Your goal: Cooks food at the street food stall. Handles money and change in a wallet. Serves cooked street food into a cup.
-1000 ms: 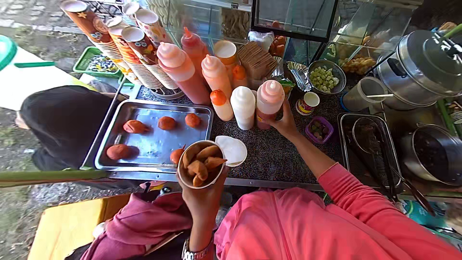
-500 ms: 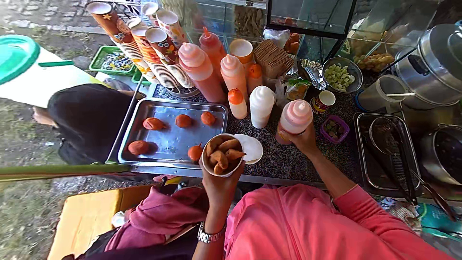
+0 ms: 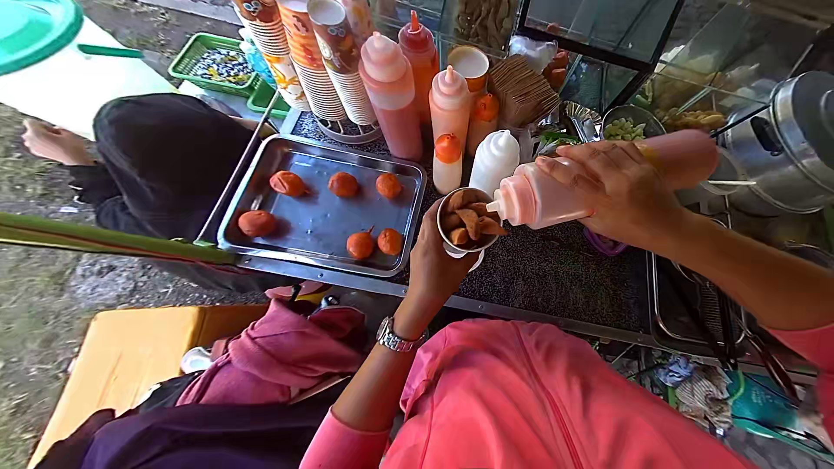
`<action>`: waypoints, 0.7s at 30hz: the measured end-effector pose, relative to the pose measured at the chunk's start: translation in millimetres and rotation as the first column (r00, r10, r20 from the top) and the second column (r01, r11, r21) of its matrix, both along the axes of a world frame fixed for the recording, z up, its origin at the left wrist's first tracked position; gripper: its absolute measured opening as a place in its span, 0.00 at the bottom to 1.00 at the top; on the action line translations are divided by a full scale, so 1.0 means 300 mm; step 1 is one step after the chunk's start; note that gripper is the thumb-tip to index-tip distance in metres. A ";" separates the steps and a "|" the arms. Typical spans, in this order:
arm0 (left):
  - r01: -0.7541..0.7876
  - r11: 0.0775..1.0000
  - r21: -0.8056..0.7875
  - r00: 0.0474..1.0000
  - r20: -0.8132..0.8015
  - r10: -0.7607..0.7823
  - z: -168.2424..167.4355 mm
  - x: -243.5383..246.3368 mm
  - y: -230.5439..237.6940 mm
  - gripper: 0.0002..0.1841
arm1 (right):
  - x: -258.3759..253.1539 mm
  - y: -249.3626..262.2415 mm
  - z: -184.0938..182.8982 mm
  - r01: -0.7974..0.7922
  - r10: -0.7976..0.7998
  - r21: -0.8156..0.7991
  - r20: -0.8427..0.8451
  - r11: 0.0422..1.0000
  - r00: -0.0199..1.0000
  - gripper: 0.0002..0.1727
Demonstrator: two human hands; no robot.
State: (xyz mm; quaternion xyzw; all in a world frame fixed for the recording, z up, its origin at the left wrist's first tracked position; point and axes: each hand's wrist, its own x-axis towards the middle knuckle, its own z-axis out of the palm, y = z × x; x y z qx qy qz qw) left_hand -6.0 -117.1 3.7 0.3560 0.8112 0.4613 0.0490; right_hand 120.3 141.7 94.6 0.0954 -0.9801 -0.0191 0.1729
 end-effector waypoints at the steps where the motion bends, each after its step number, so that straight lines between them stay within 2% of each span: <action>1: 0.008 1.000 -0.006 1.000 -0.010 -0.008 0.002 0.001 0.008 0.48 | -0.006 0.000 0.031 -0.013 0.012 0.065 0.026 0.998 1.000 0.45; 4: 0.038 0.999 0.017 0.999 -0.030 -0.037 0.003 0.010 0.028 0.47 | -0.029 -0.005 0.112 -0.061 0.045 0.185 0.088 0.981 0.995 0.45; 9: 0.070 0.997 0.030 0.997 -0.040 -0.068 0.015 0.023 0.037 0.48 | -0.081 -0.017 0.202 -0.116 0.089 0.269 0.111 0.956 0.990 0.41; 15: 0.060 0.997 0.051 0.998 0.017 -0.061 0.027 0.018 0.026 0.48 | -0.119 -0.015 0.278 -0.140 0.076 0.437 0.162 0.888 0.984 0.41; 21: 0.054 0.997 0.061 0.996 0.063 -0.058 0.041 -0.008 0.009 0.51 | -0.109 -0.009 0.310 -0.177 0.086 0.470 0.209 0.865 0.974 0.42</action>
